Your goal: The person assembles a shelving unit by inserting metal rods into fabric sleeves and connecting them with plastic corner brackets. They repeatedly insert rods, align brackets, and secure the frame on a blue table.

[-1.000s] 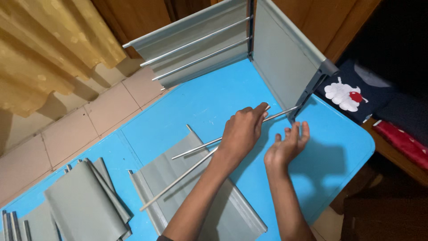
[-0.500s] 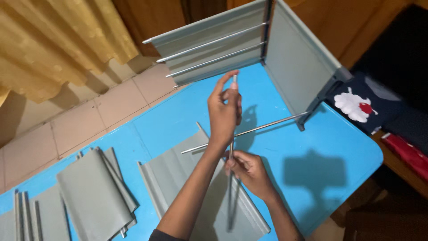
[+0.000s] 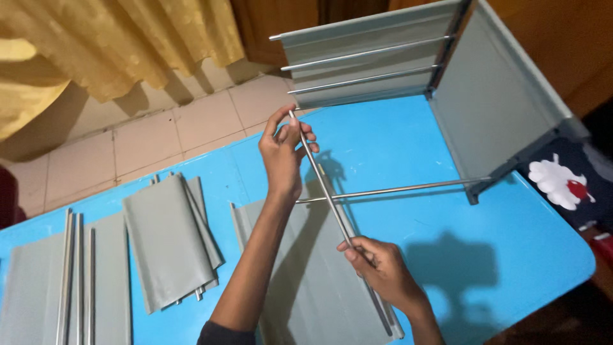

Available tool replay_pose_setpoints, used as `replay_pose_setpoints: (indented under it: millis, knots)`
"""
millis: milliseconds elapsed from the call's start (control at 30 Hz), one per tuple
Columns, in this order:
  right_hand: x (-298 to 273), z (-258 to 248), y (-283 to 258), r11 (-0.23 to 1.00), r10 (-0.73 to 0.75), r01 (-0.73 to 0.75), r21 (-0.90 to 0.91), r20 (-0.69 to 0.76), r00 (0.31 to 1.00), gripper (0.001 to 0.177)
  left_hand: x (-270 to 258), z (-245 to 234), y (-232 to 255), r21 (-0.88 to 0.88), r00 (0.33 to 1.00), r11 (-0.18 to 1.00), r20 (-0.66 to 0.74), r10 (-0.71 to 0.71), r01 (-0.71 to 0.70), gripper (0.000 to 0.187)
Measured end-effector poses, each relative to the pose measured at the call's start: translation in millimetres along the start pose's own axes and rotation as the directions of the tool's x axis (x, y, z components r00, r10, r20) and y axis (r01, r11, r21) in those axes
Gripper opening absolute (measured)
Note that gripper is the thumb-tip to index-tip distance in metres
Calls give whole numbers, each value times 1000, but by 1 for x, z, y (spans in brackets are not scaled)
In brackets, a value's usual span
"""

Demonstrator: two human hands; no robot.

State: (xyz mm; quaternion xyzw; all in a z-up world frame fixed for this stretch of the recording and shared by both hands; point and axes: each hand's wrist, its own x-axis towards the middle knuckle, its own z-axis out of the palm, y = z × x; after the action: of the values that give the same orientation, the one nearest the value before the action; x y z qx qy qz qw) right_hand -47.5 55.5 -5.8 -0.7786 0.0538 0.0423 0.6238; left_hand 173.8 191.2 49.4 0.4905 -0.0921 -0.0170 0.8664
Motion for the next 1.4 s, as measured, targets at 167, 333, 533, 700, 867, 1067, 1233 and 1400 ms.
replay_pose_setpoints:
  millis: [167, 333, 533, 700, 867, 1067, 1233, 1400]
  knots:
    - [-4, 5, -13, 989, 83, -60, -138, 172, 982, 29, -24, -72, 14, 520, 997, 851, 27, 75, -78, 37]
    - [2, 34, -19, 966, 176, -121, -226, 242, 954, 25, -65, -134, 7, 865, 986, 489, 34, 164, -112, 69]
    - [11, 65, -24, 895, 352, -234, -379, 279, 894, 32, -114, -180, 9, 930, 982, 352, -153, 110, 106, 60]
    - [16, 78, -22, 937, 252, -159, -311, 286, 925, 36, -148, -172, 23, 908, 970, 352, -243, -1, 228, 60]
    - [21, 85, -20, 891, 305, -178, -418, 260, 916, 43, -176, -144, 26, 905, 977, 382, -214, 25, 188, 47]
    - [27, 91, -24, 854, 348, -212, -475, 218, 912, 42, -184, -136, 15, 943, 981, 315, -149, 123, 104, 38]
    - [28, 101, -22, 885, 338, -210, -416, 262, 904, 40, -186, -145, 4, 969, 983, 238, -101, 155, 62, 33]
    - [29, 105, -20, 883, 362, -218, -417, 305, 881, 36, -185, -148, 2, 961, 985, 268, -109, 130, 71, 35]
